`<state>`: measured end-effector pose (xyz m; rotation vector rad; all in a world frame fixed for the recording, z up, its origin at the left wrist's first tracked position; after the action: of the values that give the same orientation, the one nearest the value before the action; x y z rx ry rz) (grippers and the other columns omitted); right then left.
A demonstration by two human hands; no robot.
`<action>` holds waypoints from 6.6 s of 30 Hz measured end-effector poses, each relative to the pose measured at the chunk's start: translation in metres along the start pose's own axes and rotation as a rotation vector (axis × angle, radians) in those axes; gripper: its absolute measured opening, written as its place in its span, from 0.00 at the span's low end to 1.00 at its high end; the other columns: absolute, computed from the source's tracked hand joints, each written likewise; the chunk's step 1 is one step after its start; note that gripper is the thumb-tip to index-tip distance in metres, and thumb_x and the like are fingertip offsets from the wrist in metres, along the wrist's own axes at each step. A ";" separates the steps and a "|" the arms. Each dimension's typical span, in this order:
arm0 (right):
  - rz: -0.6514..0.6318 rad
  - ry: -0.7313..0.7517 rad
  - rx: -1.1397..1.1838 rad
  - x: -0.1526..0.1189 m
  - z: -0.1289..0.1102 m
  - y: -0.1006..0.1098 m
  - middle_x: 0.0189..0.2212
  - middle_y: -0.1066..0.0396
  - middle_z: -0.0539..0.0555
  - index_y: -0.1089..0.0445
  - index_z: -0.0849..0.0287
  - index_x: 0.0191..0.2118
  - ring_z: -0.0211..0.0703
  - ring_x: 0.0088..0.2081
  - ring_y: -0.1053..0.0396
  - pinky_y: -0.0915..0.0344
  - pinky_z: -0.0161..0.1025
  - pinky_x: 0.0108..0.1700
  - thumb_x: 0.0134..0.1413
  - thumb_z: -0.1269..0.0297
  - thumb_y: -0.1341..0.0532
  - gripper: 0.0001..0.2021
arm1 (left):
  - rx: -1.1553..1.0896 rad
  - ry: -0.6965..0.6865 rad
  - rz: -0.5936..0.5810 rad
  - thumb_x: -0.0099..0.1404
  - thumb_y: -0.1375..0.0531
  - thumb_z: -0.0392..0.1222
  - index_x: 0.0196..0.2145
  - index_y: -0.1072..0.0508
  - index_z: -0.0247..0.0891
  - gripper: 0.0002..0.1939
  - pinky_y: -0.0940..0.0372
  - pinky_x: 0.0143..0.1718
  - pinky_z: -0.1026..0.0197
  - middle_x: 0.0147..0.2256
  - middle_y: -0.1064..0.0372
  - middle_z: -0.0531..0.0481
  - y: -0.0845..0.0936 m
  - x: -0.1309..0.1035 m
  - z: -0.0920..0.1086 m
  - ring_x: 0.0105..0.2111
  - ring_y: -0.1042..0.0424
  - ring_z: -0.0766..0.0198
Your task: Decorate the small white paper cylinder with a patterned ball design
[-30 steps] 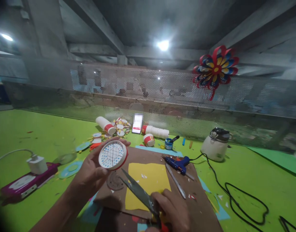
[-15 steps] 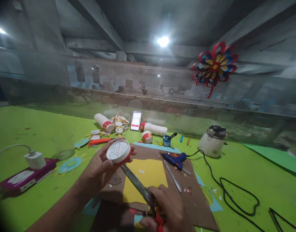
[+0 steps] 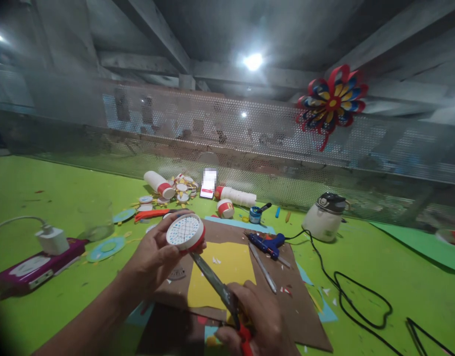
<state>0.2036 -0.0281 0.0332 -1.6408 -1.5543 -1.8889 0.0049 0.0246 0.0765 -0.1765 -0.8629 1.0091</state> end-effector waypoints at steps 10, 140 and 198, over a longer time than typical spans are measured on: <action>0.031 0.016 -0.032 0.001 -0.003 0.001 0.21 0.37 0.49 0.35 0.57 0.46 0.41 0.20 0.37 0.42 0.36 0.24 0.66 0.47 0.51 0.19 | 0.005 0.007 0.035 0.54 0.28 0.37 0.49 0.25 0.38 0.24 0.27 0.40 0.66 0.37 0.22 0.46 -0.004 0.001 0.002 0.34 0.22 0.64; -0.045 -0.034 0.148 -0.015 0.010 -0.009 0.25 0.39 0.49 0.35 0.57 0.52 0.39 0.23 0.39 0.41 0.33 0.25 0.59 0.67 0.45 0.16 | 0.013 0.028 0.173 0.50 0.26 0.44 0.48 0.24 0.36 0.28 0.30 0.36 0.67 0.38 0.25 0.46 -0.009 -0.002 -0.004 0.33 0.26 0.66; 0.002 0.005 0.043 -0.012 0.021 -0.014 0.23 0.28 0.50 0.30 0.54 0.46 0.41 0.23 0.28 0.32 0.32 0.23 0.62 0.60 0.43 0.10 | -0.031 0.025 0.269 0.60 0.32 0.41 0.50 0.26 0.31 0.21 0.30 0.51 0.60 0.47 0.25 0.39 0.002 0.003 -0.004 0.47 0.25 0.56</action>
<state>0.2105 -0.0114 0.0120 -1.6179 -1.5785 -1.8445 0.0065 0.0288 0.0743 -0.3381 -0.8466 1.2420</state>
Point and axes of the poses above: each hand's wrist, its own x-axis towards the middle knuckle, its own y-axis out of the back of the hand, z = x × y, the point moved 4 cm from there along x, towards the middle knuckle
